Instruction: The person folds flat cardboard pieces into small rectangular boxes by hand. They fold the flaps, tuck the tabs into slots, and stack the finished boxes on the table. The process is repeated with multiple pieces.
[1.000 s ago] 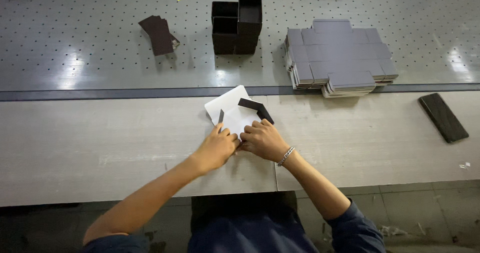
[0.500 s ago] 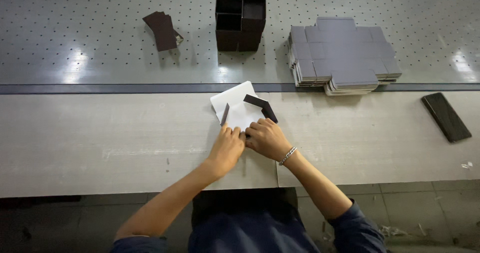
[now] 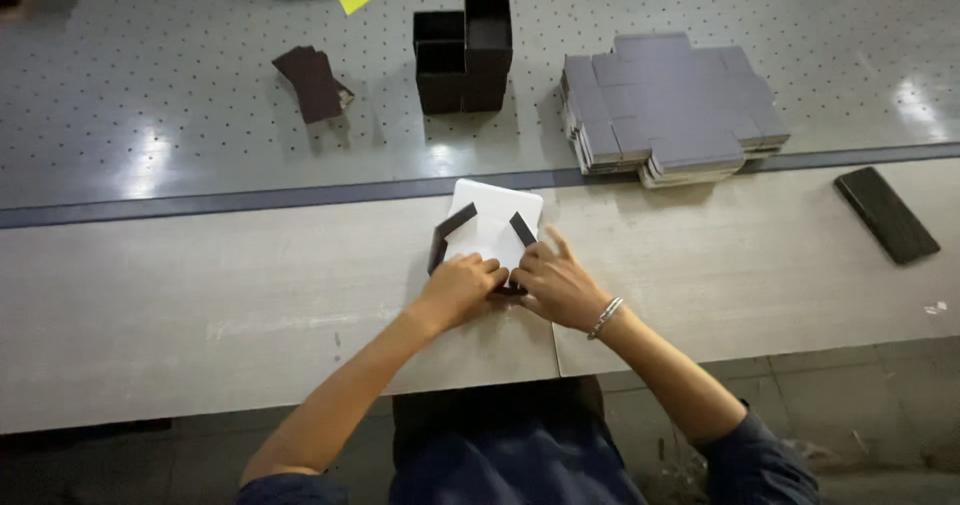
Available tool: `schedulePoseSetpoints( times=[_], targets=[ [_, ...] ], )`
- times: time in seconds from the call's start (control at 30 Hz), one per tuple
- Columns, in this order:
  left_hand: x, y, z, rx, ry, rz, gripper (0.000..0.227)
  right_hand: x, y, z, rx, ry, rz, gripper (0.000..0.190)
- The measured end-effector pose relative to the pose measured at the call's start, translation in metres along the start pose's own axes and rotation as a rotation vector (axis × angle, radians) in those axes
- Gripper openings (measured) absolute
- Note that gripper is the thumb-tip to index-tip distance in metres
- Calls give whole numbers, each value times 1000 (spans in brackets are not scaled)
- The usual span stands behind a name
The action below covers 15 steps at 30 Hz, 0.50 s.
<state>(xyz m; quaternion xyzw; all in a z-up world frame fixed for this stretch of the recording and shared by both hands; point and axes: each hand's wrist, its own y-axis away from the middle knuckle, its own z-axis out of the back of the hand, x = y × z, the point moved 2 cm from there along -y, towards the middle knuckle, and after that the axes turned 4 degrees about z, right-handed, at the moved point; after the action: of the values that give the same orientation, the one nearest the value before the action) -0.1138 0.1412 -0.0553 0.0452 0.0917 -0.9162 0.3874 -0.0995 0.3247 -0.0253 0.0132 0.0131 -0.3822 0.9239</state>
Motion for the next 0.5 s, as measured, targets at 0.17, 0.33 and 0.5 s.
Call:
schedulePoseSetpoints(
  times=[0.17, 0.33, 0.5],
  targets=[
    [-11, 5, -20, 46, 18, -27, 18, -5, 7, -13, 14, 28, 95, 27],
    [-39, 13, 0, -23, -34, -56, 27, -4, 9, 6, 15, 16, 148, 15],
    [-25, 16, -6, -87, -160, -242, 32, -3, 5, -12, -104, 81, 306, 13]
  ],
)
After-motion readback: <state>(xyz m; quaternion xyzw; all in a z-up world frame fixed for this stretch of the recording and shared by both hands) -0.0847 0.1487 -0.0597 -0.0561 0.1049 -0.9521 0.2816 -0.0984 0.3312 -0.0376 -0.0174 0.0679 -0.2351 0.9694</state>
